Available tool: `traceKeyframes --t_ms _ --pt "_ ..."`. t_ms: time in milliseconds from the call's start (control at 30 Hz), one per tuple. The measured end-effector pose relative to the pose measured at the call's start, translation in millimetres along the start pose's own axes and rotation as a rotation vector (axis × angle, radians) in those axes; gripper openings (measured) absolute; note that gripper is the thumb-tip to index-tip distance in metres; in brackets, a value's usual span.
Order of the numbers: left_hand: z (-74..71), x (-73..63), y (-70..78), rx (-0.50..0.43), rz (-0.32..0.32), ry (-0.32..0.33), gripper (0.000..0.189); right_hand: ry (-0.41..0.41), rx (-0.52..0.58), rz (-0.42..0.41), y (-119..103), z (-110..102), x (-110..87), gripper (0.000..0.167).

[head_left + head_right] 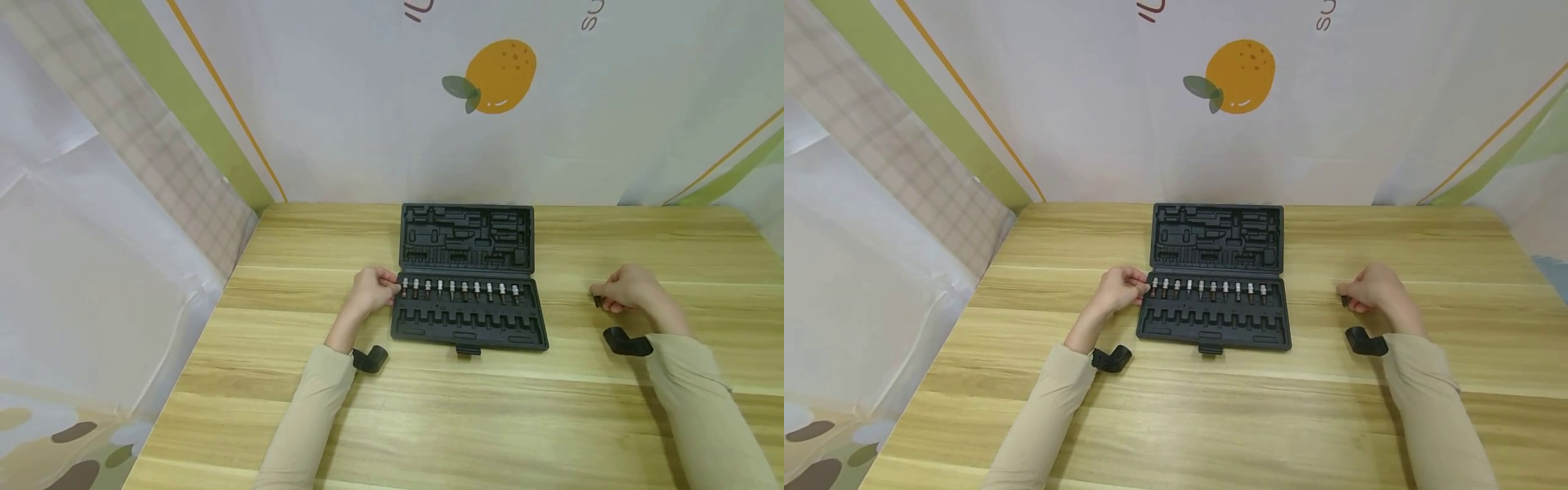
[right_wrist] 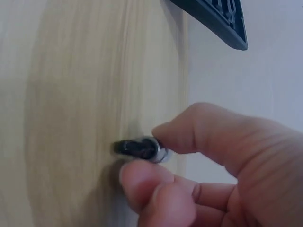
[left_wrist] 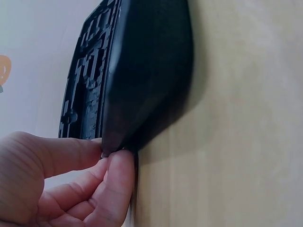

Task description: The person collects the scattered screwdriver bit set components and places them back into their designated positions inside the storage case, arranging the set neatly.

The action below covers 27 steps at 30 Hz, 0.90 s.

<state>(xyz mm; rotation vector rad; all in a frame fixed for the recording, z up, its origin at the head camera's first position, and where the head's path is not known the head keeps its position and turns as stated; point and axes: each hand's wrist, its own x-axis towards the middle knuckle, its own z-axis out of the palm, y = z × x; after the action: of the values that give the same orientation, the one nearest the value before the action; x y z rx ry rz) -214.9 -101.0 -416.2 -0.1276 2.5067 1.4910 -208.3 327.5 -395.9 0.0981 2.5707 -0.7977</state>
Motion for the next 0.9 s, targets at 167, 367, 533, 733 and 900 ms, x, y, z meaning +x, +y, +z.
traceKeyframes --t_ms 167,367,533,733,900 --pt "0.3 0.1 0.7 0.0 -0.006 0.005 0.01 0.015 -0.03 -0.02 -5 2 -1.7 0.032" --pt "0.5 -0.1 1.1 0.001 -0.008 0.009 0.011 0.028 -0.046 -0.056 -15 6 -3.2 0.032" --pt "0.7 -0.3 0.7 -0.002 -0.007 0.01 0.011 0.033 -0.036 -0.067 -25 10 -3.8 0.031" --pt "1.0 0.2 0.2 -0.003 -0.006 0.013 0.011 0.03 -0.066 -0.099 -36 12 -4.0 0.032" --pt "1.1 0.8 0.0 0.0 0.0 0.016 0.011 0.031 -0.038 -0.115 -44 16 -3.7 0.031"
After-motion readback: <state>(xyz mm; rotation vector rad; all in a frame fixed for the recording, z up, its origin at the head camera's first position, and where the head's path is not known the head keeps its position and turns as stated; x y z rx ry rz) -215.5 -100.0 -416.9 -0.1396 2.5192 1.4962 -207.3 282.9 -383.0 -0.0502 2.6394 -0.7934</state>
